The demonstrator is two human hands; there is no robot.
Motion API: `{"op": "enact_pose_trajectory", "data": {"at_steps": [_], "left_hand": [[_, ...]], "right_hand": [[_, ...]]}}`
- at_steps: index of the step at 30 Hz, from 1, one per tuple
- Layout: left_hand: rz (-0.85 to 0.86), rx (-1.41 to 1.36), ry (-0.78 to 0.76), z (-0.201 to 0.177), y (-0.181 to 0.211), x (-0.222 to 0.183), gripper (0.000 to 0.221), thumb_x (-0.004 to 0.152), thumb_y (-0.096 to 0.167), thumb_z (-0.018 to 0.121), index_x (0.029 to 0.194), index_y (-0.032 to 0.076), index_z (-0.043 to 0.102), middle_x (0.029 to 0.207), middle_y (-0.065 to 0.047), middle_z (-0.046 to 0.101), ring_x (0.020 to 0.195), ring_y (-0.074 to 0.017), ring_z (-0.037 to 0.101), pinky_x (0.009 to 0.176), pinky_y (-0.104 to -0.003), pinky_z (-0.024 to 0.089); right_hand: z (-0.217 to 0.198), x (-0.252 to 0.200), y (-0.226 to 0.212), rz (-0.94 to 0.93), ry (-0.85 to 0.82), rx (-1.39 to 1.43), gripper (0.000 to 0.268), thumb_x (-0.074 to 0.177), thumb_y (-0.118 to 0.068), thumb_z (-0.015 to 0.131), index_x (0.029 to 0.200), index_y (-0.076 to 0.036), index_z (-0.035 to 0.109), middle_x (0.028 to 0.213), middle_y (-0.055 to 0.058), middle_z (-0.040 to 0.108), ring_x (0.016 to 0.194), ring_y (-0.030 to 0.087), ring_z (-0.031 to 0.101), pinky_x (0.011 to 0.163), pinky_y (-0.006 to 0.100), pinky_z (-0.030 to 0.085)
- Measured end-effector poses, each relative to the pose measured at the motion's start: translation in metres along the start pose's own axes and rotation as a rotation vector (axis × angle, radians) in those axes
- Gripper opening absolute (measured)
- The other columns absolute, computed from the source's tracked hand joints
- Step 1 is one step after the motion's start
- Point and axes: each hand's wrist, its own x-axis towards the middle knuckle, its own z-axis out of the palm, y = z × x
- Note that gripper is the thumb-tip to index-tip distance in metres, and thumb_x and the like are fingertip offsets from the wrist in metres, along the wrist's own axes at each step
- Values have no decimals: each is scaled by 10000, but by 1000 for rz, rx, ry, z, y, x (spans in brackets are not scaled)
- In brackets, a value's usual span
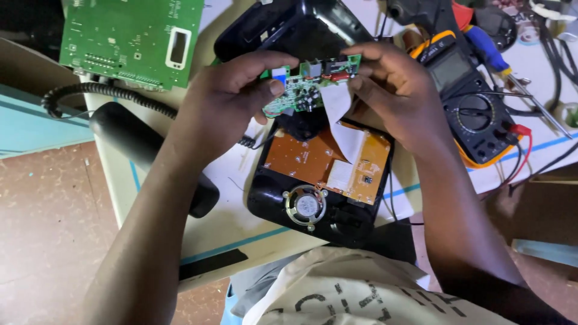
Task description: Reassembling a landline telephone by connecting internal circuit boards and ribbon cables, then securing the outer casing with a screwdriver.
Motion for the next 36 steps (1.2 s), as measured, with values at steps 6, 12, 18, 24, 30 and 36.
{"op": "enact_pose_trajectory", "data": {"at_steps": [6,12,18,24,30,36], "left_hand": [[-4,-34,-22,-1,2,2,302,1081,184,640,1373,184,716,1190,36,753,740,-94,643,714,-254,639],[-111,-4,-42,-5,10,1,334,1087,205,625,1400,227,738,921,37,726,670,-78,697,669,-220,484],[-55,-6,-67,-8,7,0,358,1111,201,568,1445,197,696,1095,18,781,689,-96,721,682,-234,508],[-22,-34,-89,-10,6,0,357,1108,200,559,1442,183,685,1307,12,773,691,-108,723,765,-228,530],[-156,-64,-76,-12,12,-1,375,1087,224,594,1442,195,712,886,14,629,762,-130,722,752,-239,576],[-121,-86,-90,-13,10,1,382,1066,273,619,1402,111,702,1076,-13,746,869,-107,694,796,-252,619]], "right_hand": [[1,1,4,-34,7,-6,334,1149,-6,623,1476,-57,577,1260,115,721,1160,186,676,1025,317,543],[3,1,2,56,37,11,333,1134,-62,651,1464,-90,611,1157,52,715,1083,135,670,979,276,542],[3,1,2,64,46,23,332,1139,-18,641,1462,-92,618,1125,35,692,1053,119,657,930,258,560],[1,0,8,30,26,31,351,1137,-12,641,1482,-72,608,1098,30,639,1044,125,623,954,264,539],[1,1,14,14,18,73,315,1158,-54,620,1473,-47,607,1080,34,652,1022,111,622,929,253,516],[-2,0,25,-10,42,30,318,1132,-33,649,1446,-29,598,1151,64,674,1096,148,660,998,280,541]]}}
